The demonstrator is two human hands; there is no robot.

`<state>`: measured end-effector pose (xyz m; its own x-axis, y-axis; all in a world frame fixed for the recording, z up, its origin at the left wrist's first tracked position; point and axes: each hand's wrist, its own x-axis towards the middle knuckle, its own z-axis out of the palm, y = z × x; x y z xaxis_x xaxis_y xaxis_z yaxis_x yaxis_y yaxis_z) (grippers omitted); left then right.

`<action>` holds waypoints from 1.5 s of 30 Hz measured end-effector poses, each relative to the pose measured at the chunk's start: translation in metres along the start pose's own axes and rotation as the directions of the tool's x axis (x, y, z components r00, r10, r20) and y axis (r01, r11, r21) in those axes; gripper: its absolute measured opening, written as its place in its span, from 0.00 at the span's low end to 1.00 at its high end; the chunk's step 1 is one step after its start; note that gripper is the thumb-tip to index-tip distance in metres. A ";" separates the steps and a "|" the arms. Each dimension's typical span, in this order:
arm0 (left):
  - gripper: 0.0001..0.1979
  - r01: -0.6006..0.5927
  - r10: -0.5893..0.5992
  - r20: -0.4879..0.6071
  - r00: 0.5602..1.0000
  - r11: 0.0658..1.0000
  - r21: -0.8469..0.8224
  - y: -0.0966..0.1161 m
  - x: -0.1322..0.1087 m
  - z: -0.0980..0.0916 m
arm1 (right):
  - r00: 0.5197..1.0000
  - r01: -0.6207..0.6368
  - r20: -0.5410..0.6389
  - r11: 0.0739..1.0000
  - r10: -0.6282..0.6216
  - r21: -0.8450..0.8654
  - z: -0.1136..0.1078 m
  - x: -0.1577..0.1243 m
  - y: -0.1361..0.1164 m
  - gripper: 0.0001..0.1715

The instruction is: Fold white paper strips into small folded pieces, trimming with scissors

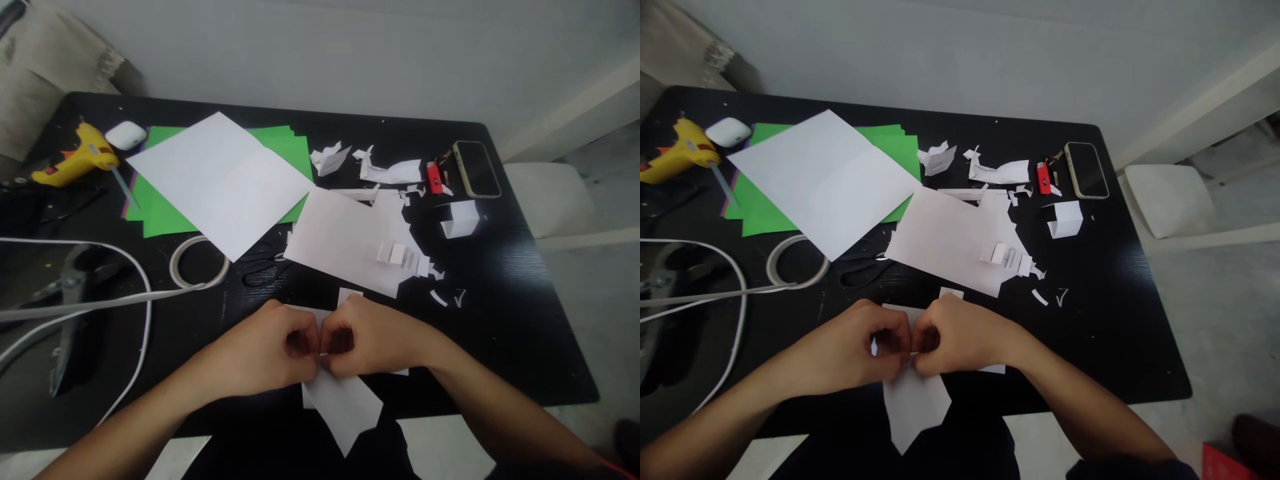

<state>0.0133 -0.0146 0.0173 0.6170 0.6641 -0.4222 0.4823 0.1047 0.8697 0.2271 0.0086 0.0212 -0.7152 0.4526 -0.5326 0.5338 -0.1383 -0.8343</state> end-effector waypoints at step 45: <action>0.10 -0.249 0.041 -0.407 0.912 0.845 -0.472 -0.001 0.002 -0.009 | 0.993 0.105 -0.120 0.603 -0.016 0.791 -0.002 0.012 0.013 0.16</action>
<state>0.0083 -0.0065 0.0176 0.3297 0.9118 -0.2449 -0.0398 0.2726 0.9613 0.2263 0.0135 0.0040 -0.6643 0.5569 -0.4985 -0.1105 -0.7327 -0.6715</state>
